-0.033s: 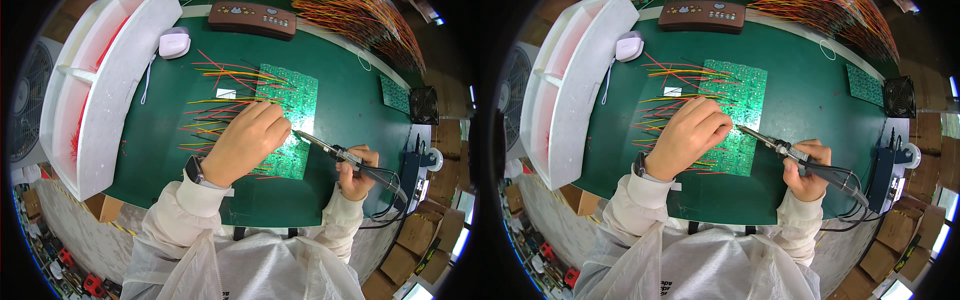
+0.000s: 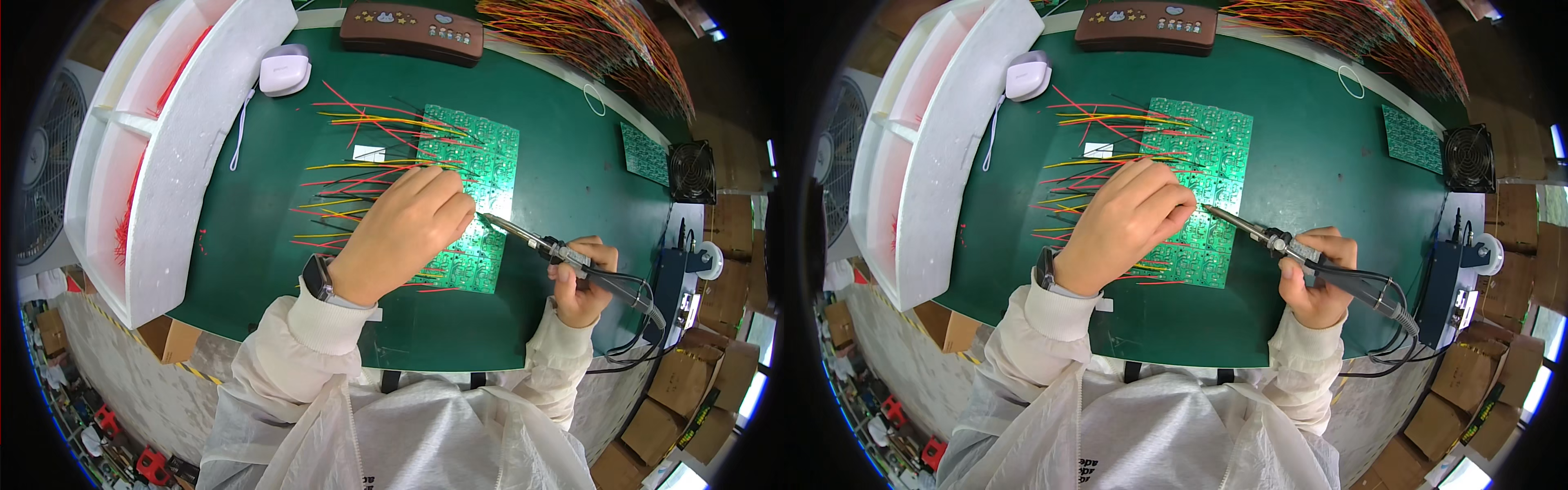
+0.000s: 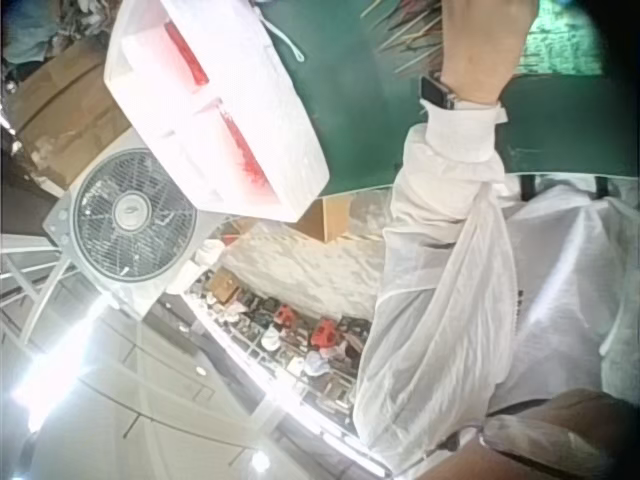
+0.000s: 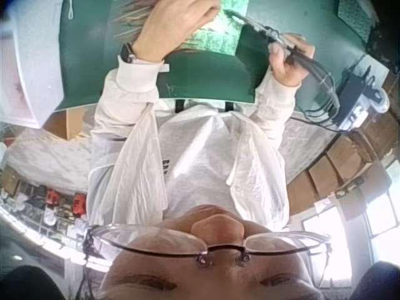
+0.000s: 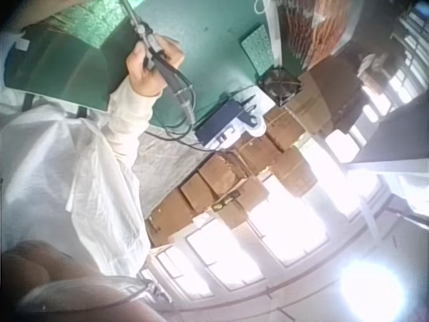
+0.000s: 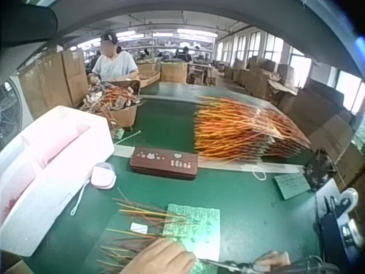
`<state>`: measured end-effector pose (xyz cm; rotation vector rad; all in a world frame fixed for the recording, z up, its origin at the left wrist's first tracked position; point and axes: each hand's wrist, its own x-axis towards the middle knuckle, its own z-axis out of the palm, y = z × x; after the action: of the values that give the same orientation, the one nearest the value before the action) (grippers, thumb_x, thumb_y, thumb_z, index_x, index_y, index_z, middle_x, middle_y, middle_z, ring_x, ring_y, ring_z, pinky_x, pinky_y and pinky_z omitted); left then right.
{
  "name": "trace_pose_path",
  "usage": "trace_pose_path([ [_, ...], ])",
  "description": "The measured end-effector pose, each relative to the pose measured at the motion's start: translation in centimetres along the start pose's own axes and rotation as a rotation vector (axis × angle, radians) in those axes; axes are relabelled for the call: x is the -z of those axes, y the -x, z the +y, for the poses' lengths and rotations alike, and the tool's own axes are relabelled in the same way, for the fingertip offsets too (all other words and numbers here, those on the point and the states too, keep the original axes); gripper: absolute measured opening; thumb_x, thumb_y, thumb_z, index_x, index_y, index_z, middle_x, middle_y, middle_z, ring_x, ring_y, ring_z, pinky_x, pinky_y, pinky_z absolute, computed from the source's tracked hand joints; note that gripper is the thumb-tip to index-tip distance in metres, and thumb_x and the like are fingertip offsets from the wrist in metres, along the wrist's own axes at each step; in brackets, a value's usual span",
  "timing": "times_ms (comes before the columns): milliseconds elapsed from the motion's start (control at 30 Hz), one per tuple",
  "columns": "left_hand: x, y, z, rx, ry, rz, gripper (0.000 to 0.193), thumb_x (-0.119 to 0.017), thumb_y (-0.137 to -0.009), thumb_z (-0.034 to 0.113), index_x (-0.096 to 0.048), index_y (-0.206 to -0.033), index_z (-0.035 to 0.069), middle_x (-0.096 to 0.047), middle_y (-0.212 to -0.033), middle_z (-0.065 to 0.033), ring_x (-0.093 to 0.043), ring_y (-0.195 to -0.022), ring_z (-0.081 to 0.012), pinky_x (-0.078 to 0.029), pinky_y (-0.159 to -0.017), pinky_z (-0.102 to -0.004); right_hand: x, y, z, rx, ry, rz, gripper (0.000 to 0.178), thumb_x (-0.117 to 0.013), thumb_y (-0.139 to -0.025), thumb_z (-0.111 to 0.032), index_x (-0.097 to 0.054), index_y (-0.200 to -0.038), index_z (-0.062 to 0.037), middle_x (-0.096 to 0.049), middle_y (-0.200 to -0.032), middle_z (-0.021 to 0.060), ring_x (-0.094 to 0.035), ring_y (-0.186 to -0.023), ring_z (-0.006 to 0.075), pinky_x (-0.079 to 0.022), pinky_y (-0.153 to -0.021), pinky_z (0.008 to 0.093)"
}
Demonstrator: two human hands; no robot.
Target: The person takes wires from a container and solders them onto circuit boards using a soldering iron.
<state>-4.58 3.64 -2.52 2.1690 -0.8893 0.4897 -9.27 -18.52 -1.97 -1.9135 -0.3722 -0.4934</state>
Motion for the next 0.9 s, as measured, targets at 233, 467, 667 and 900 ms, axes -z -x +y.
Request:
trace_pose_path([
  [233,-0.1,0.2,-0.1,-0.015,-0.018,-0.014,0.018,-0.063,-0.057,-0.002,-0.052,-0.07,0.002,-0.044,-0.07,-0.0064,-0.047,-0.065,-0.0209,-0.041,-0.059,-0.0302,-0.3,0.3,0.3,-0.049,0.006,0.044,0.028,-0.064,-0.067,-0.013,-0.043,-0.079,0.0014,-0.048,-0.064,0.0072,-0.043,-0.056,0.0124,-0.035,-0.05,0.0222],
  [467,0.2,0.1,0.0,-0.009,-0.024,-0.031,0.017,-0.062,-0.058,-0.001,-0.052,-0.071,0.002,-0.044,-0.069,-0.0065,-0.047,-0.065,-0.0208,-0.041,-0.06,-0.0302,-0.4,0.1,0.0,-0.024,0.013,0.054,0.028,-0.064,-0.068,-0.014,-0.043,-0.079,0.0016,-0.049,-0.065,0.0076,-0.044,-0.056,0.0128,-0.036,-0.051,0.0222],
  [667,0.3,0.1,0.1,0.013,-0.04,-0.054,0.016,-0.062,-0.059,0.0,-0.051,-0.07,0.002,-0.044,-0.07,-0.0063,-0.046,-0.065,-0.0205,-0.041,-0.06,-0.0299,-0.9,0.2,-0.1,-0.135,-0.038,0.1,0.025,-0.062,-0.069,-0.011,-0.043,-0.079,0.0009,-0.049,-0.063,0.0068,-0.044,-0.056,0.0112,-0.037,-0.051,0.021],
  [900,0.0,0.4,0.0,-0.013,-0.036,-0.019,0.013,-0.061,-0.061,0.001,-0.051,-0.07,0.002,-0.043,-0.069,-0.0059,-0.046,-0.066,-0.0198,-0.041,-0.06,-0.0294,-1.2,0.3,-0.5,-0.125,-0.108,0.123,0.024,-0.06,-0.071,-0.01,-0.041,-0.081,0.0009,-0.048,-0.063,0.0069,-0.044,-0.052,0.0101,-0.037,-0.046,0.0188],
])
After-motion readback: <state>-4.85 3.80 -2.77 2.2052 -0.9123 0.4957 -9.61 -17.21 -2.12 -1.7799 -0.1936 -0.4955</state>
